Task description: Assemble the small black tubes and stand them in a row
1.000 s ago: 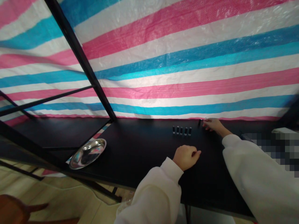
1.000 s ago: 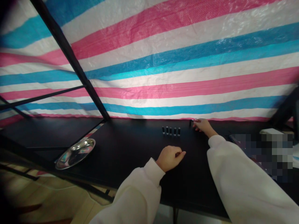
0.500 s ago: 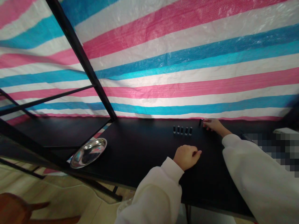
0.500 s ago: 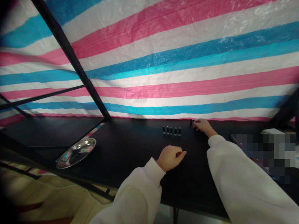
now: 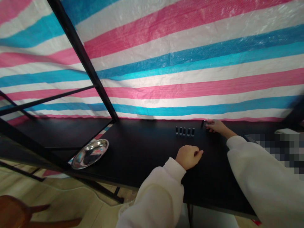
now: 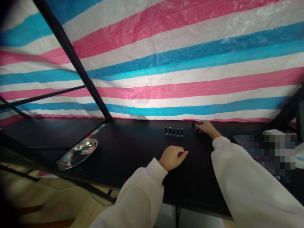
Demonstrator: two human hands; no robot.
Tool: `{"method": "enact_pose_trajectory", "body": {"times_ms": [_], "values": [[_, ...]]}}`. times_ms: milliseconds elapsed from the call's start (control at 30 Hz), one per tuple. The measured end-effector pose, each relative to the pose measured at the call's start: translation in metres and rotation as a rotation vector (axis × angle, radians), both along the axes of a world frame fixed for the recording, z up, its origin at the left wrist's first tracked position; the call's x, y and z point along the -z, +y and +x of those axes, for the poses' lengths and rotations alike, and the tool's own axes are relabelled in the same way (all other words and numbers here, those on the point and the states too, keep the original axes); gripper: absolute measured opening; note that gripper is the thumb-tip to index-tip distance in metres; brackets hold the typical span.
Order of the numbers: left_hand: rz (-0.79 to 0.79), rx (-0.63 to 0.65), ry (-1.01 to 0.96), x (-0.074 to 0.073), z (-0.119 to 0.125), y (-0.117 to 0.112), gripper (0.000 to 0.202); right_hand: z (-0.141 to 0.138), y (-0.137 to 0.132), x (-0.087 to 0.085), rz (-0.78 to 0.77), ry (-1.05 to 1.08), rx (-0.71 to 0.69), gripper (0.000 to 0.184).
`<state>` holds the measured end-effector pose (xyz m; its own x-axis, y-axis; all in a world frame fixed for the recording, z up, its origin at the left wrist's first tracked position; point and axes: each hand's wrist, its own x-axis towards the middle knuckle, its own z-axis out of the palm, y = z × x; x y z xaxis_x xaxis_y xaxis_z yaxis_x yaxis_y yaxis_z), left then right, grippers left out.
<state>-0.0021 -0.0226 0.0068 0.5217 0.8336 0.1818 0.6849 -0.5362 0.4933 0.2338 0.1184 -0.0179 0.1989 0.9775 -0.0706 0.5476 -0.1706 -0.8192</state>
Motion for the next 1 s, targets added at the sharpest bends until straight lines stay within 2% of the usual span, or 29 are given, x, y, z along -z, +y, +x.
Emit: {"method": "enact_pose_trajectory", "body": {"times_ms": [233,367,467,633,700,800,867,1000], "values": [[0.015,-0.009,-0.012,-0.001,-0.001,0.001,0.039,-0.003,-0.019,-0.019,-0.182,-0.087,0.012,0.017],[0.0,-0.024,-0.02,-0.003,-0.001,0.0,0.037,-0.019,-0.035,-0.029,-0.245,-0.09,-0.202,0.02],[0.011,-0.027,-0.044,-0.004,-0.001,0.0,0.036,-0.037,-0.043,-0.029,-0.176,-0.071,-0.298,0.032],[0.035,-0.05,-0.085,-0.004,-0.002,0.001,0.037,-0.061,-0.038,-0.015,-0.004,-0.112,-0.295,0.04],[0.04,-0.056,-0.099,-0.004,-0.002,0.002,0.036,-0.067,-0.034,-0.009,0.069,-0.14,-0.3,0.037],[0.066,-0.051,-0.119,-0.002,-0.002,0.003,0.036,-0.072,-0.032,-0.005,0.147,-0.214,-0.298,0.022],[0.089,-0.047,-0.132,0.0,-0.003,0.004,0.037,-0.073,-0.034,-0.006,0.17,-0.246,-0.282,0.015],[0.11,-0.06,-0.166,0.004,-0.002,0.006,0.038,-0.071,-0.044,-0.017,0.196,-0.196,-0.225,0.014]]}}
